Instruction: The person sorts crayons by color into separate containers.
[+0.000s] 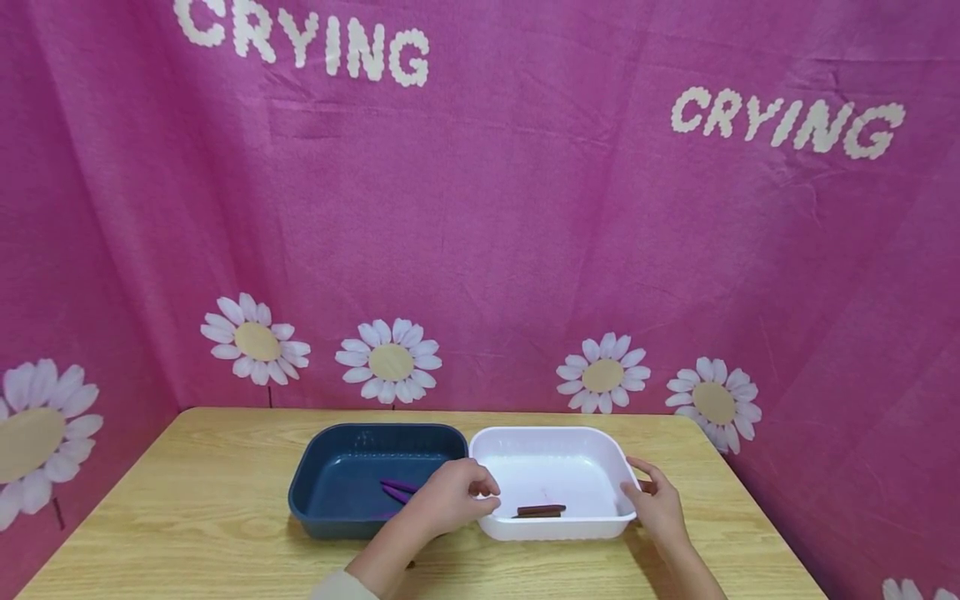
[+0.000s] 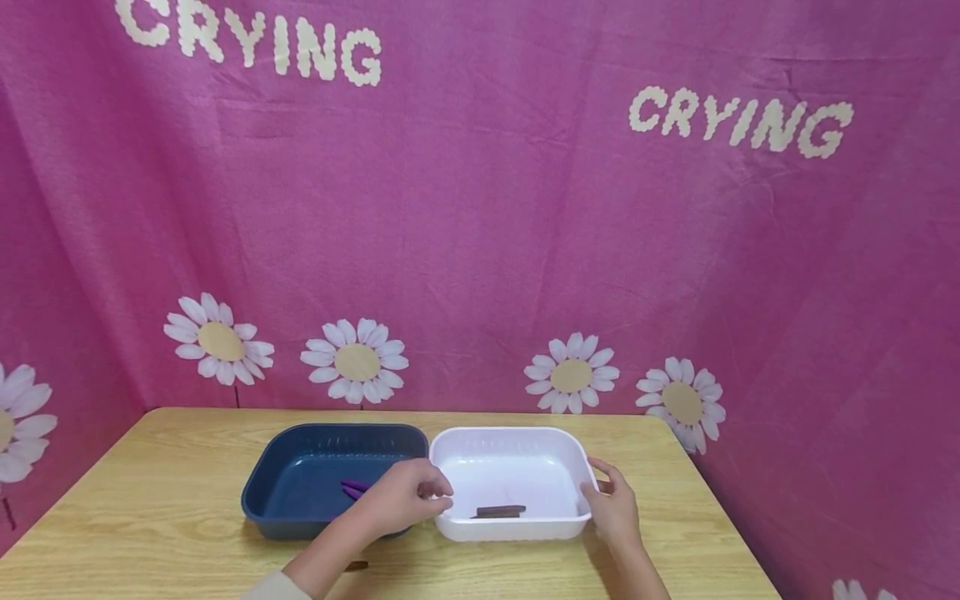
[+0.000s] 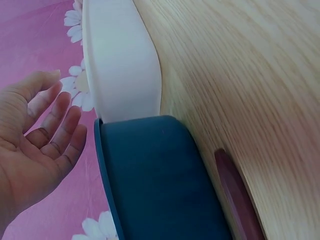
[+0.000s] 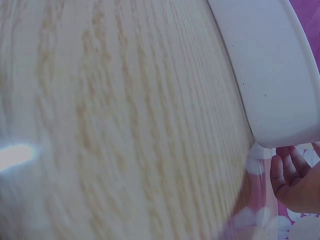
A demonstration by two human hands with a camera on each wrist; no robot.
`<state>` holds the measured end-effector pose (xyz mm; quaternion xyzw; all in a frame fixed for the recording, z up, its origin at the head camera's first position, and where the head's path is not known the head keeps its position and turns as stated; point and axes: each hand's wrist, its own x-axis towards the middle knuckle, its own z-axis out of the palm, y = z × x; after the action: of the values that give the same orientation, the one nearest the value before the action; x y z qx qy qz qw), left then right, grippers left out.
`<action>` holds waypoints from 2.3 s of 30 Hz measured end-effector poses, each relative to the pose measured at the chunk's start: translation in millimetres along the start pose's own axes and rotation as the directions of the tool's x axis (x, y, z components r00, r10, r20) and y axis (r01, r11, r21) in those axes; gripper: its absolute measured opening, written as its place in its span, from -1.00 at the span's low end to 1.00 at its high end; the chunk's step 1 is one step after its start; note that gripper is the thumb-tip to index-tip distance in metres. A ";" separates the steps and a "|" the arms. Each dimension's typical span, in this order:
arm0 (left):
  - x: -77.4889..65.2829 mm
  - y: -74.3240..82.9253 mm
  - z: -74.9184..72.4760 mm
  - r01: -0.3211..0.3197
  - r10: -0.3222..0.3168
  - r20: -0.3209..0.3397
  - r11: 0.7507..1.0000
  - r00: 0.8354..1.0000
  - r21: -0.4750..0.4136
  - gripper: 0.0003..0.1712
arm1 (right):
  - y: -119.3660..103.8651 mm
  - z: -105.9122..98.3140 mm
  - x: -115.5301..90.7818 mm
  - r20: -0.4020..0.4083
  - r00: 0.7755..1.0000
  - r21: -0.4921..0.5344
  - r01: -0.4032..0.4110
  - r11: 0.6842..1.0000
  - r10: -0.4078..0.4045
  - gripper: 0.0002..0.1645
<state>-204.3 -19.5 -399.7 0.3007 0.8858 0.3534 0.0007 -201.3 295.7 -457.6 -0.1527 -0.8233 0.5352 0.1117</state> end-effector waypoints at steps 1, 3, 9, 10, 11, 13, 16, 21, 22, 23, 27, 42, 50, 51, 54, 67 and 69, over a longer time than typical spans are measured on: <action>-2.1 -0.6 -1.4 0.000 0.000 -0.002 1.000 1.000 -0.004 -0.91 | 0.0 -0.1 0.0 -0.001 1.000 -0.002 -0.003 1.000 0.003 -0.46; -6.3 -2.1 -3.9 0.000 0.000 -0.003 1.000 1.000 -0.015 -0.91 | 0.4 -0.5 -0.1 -0.001 1.000 0.003 -0.002 1.000 0.002 -0.46; -19.1 -5.0 -10.5 0.015 -0.015 0.006 0.999 1.000 -0.036 -0.93 | 3.5 -1.1 0.2 -0.018 1.000 0.009 0.003 1.000 -0.003 -0.45; -21.1 -5.4 -11.5 0.023 -0.023 0.008 0.999 1.000 -0.037 -0.93 | 3.5 -1.3 -0.1 -0.017 1.000 0.011 0.008 1.000 -0.008 -0.45; -23.1 -5.9 -12.4 0.032 -0.031 0.010 0.999 0.999 -0.035 -0.93 | 3.5 -1.2 0.0 -0.023 1.000 0.013 0.009 1.000 -0.008 -0.45; -27.3 -7.0 -14.3 0.049 -0.049 0.013 0.998 0.999 -0.032 -0.92 | 3.1 -0.8 -0.1 -0.026 1.000 0.017 0.011 1.000 -0.011 -0.45; -33.7 -8.9 -17.3 0.057 -0.057 0.013 0.998 0.998 -0.029 -0.92 | 2.0 -0.4 -0.1 -0.019 1.000 0.009 0.007 1.000 -0.007 -0.46; -44.0 -14.4 -20.8 0.012 -0.012 -0.012 1.000 1.000 -0.023 -0.93 | -0.7 -0.5 -0.1 0.006 1.000 -0.007 -0.005 1.000 0.005 -0.46; -46.0 -15.7 -21.0 0.002 -0.002 -0.019 1.000 1.000 -0.025 -0.93 | -1.2 -0.6 -0.3 0.009 1.000 -0.007 -0.008 1.000 0.008 -0.45; -48.1 -16.9 -21.1 -0.007 0.006 -0.025 1.000 1.000 -0.028 -0.92 | -1.1 -0.6 -0.1 0.010 1.000 -0.009 -0.006 1.000 0.007 -0.45; -56.2 -20.3 -22.6 -0.008 0.007 -0.027 0.999 1.000 -0.041 -0.89 | -1.5 -0.8 -0.6 0.015 1.000 -0.006 0.005 1.000 -0.005 -0.46; -85.6 -27.3 -29.2 0.034 -0.035 -0.012 0.995 0.999 -0.089 -0.85 | -1.1 -0.9 -0.9 0.032 1.000 -0.004 -0.002 1.000 0.002 -0.45; -102.0 -35.2 -32.6 0.070 -0.070 0.005 0.994 0.998 -0.089 -0.84 | -0.8 -0.7 -1.7 0.040 0.999 0.007 -0.005 1.000 0.004 -0.43; -103.8 -35.8 -33.5 0.080 -0.080 0.007 0.993 0.997 -0.091 -0.84 | -0.8 -0.7 -1.9 0.042 0.999 0.006 -0.008 1.000 0.007 -0.44; -108.6 -38.5 -36.4 0.116 -0.114 0.020 0.989 0.993 -0.091 -0.83 | -0.9 -0.9 -1.5 0.045 0.999 0.002 -0.018 1.000 0.018 -0.44; -123.4 -61.0 -48.2 0.201 -0.202 0.076 0.979 0.977 0.014 -0.78 | 1.9 -1.1 0.4 0.036 0.999 -0.005 -0.018 1.000 0.018 -0.45; -125.4 -66.0 -48.6 0.183 -0.185 0.077 0.983 0.980 0.025 -0.78 | 2.3 -0.9 1.0 0.036 0.999 -0.001 -0.011 1.000 0.011 -0.45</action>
<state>-147.1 -154.3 -431.1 0.2313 0.9122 0.3319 0.0658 -201.5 297.7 -459.4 -0.1477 -0.8245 0.5381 0.0939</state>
